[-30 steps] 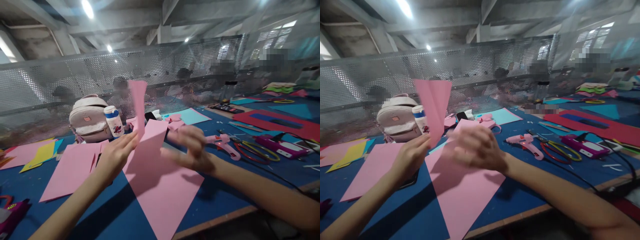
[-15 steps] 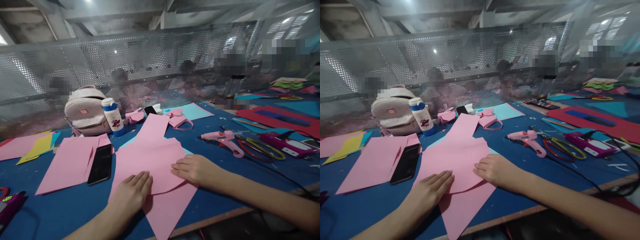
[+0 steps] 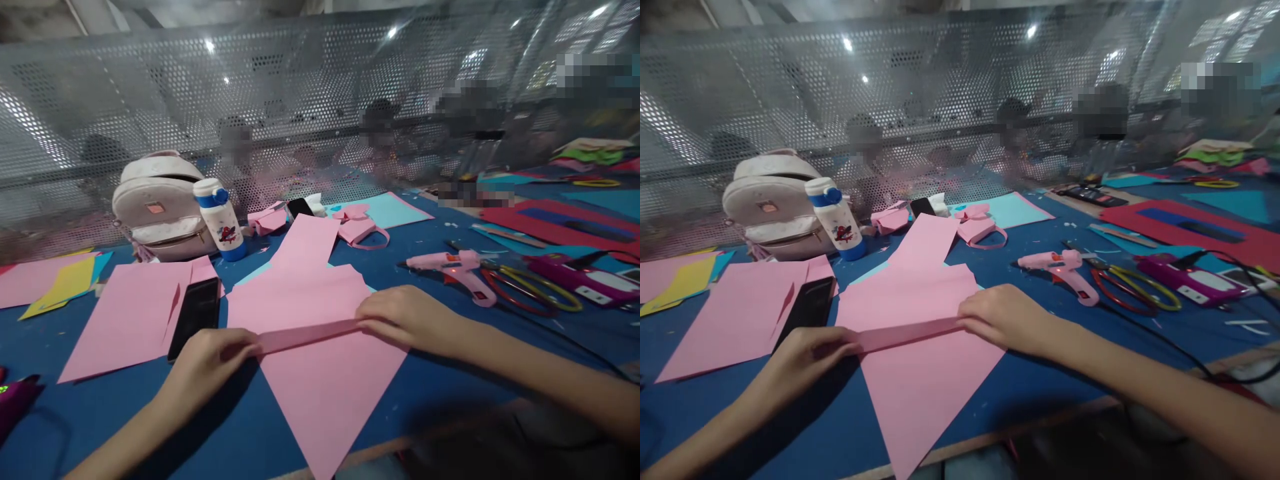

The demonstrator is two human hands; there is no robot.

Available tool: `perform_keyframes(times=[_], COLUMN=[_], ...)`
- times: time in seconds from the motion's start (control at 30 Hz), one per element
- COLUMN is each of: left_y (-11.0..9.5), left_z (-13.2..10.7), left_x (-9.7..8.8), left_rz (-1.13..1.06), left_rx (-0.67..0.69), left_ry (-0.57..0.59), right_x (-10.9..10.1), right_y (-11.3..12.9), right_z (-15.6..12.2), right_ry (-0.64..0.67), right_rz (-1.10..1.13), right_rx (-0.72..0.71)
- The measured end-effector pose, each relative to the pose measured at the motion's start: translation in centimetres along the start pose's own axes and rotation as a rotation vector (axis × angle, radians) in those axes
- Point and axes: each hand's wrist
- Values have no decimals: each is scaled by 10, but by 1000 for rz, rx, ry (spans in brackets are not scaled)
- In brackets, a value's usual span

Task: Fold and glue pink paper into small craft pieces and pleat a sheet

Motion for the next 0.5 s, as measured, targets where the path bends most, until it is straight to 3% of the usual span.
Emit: perform_keyframes(times=[0.17, 0.37, 0.43, 0.5], left_y=[11, 21, 18, 13], left_z=[23, 31, 29, 26], left_x=[-12, -12, -9, -5], left_rz=[-98, -117, -83, 17], left_rx=[-87, -103, -39, 109], left_ry=[81, 54, -5, -108], right_x=[-3, 9, 12, 13], right_y=[-5, -12, -12, -11], right_z=[22, 37, 37, 37], right_ry=[95, 161, 178, 184], right_rz=[22, 41, 8, -27], right_rx=[236, 290, 284, 269])
Point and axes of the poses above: each hand's wrist, its own z-axis towards the middle knuckle, its own x-axis out of the palm, y = z × x, and after that the axes turned 2 degrees about x, right-handed
